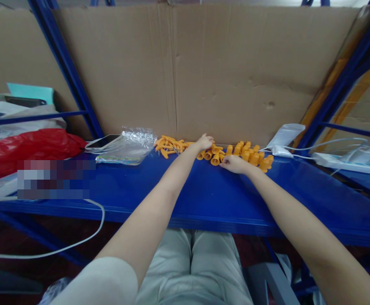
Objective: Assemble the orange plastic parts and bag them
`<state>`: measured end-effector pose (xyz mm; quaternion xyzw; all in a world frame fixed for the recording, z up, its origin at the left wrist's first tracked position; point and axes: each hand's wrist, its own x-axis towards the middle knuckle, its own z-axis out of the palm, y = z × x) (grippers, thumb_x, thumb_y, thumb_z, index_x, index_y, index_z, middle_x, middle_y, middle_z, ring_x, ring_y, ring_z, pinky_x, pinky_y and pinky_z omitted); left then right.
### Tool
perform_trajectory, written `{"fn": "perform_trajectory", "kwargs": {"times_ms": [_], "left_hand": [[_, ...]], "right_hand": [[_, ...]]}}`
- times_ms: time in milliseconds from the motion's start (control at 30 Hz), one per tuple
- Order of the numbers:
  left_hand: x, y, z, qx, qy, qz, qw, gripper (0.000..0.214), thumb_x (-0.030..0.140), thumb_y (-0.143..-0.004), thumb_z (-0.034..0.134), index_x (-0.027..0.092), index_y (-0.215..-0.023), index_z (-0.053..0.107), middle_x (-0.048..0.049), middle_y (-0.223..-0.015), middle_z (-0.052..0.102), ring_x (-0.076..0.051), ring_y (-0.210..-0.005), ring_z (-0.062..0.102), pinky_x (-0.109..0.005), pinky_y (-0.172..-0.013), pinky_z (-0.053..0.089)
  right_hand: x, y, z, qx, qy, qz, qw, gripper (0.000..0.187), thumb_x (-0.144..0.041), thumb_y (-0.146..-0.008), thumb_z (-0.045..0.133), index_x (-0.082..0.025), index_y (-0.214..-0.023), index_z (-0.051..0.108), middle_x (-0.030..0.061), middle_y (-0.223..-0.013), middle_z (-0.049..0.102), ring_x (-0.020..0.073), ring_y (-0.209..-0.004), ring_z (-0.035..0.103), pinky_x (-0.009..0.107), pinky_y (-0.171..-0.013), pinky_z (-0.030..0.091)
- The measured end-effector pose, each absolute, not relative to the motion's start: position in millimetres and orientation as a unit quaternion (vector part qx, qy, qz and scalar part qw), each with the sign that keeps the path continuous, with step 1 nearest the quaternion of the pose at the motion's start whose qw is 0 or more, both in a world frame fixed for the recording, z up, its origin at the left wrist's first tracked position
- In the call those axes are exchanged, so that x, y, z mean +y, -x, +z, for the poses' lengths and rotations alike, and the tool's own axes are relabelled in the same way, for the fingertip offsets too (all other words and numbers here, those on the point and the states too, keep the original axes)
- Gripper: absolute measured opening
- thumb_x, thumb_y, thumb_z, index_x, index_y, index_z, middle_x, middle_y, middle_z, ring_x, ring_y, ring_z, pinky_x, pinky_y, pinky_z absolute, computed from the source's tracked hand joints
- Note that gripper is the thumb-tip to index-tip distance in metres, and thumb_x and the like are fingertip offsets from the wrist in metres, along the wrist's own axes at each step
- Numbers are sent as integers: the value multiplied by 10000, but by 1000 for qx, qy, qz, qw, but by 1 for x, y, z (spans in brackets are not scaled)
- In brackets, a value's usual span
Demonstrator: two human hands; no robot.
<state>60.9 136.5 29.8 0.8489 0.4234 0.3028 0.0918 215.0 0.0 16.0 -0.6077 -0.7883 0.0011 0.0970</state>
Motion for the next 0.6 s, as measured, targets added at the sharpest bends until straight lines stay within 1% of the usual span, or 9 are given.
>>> {"fn": "perform_trajectory", "kwargs": {"times_ms": [33,67,133,233,267,333,433,500,600], "left_hand": [[134,-64,30,442,-847,281,92,312,171,-884,482,102,-1076,718,-155,-1240,683,-278,-1356,492,-374,-1140,376],[130,-67,31,453,-848,259,94,301,208,-895,490,109,-1058,723,-145,-1234,694,-272,-1355,494,-360,-1135,379],[123,-71,33,455,-857,214,111,294,233,-903,475,121,-974,738,-124,-1142,735,-246,-1220,599,-327,-1063,439],[115,-73,37,444,-865,185,144,301,162,-859,448,121,-851,746,-105,-1003,763,-207,-988,681,-290,-932,496],[113,-73,39,443,-864,187,153,303,139,-836,443,120,-824,746,-101,-970,765,-201,-939,684,-287,-896,505],[111,-72,42,437,-861,199,168,298,109,-796,444,123,-771,741,-92,-915,764,-196,-875,682,-285,-838,513],[108,-69,45,425,-863,211,175,266,96,-764,463,130,-699,719,-84,-865,758,-193,-842,672,-286,-809,510],[105,-65,46,427,-862,215,167,250,139,-794,479,129,-695,709,-89,-841,750,-197,-822,664,-298,-797,508],[98,-57,48,423,-868,204,158,278,309,-858,529,125,-764,714,-91,-830,736,-203,-798,658,-306,-767,508]], "right_hand": [[0,-216,16,-788,608,3,97,187,-266,-925,575,-177,-804,687,57,-774,712,177,-715,637,255,-675,440],[1,-217,17,-787,608,3,99,196,-264,-925,569,-173,-804,693,70,-792,720,190,-734,649,267,-696,450],[2,-219,17,-783,613,0,104,223,-265,-930,550,-168,-806,707,100,-819,731,225,-775,671,301,-736,470],[4,-224,17,-763,636,-9,118,247,-285,-938,525,-161,-850,720,153,-862,739,290,-868,693,361,-788,493],[5,-226,17,-752,648,-12,124,240,-292,-936,524,-159,-895,720,167,-891,742,311,-905,695,379,-804,498],[6,-228,16,-730,669,-20,137,249,-305,-927,532,-158,-1046,694,184,-975,743,342,-974,692,409,-828,506],[6,-227,15,-712,685,-24,152,414,-312,-915,543,-140,-1291,570,206,-1100,725,362,-1045,682,427,-849,508],[6,-226,14,-719,680,-10,143,464,-301,-920,533,-104,-1340,524,225,-1139,713,357,-1067,679,412,-859,506],[5,-224,13,-748,654,-3,112,410,-257,-910,539,-91,-1284,568,220,-1178,703,329,-1084,677,367,-878,499]]}}
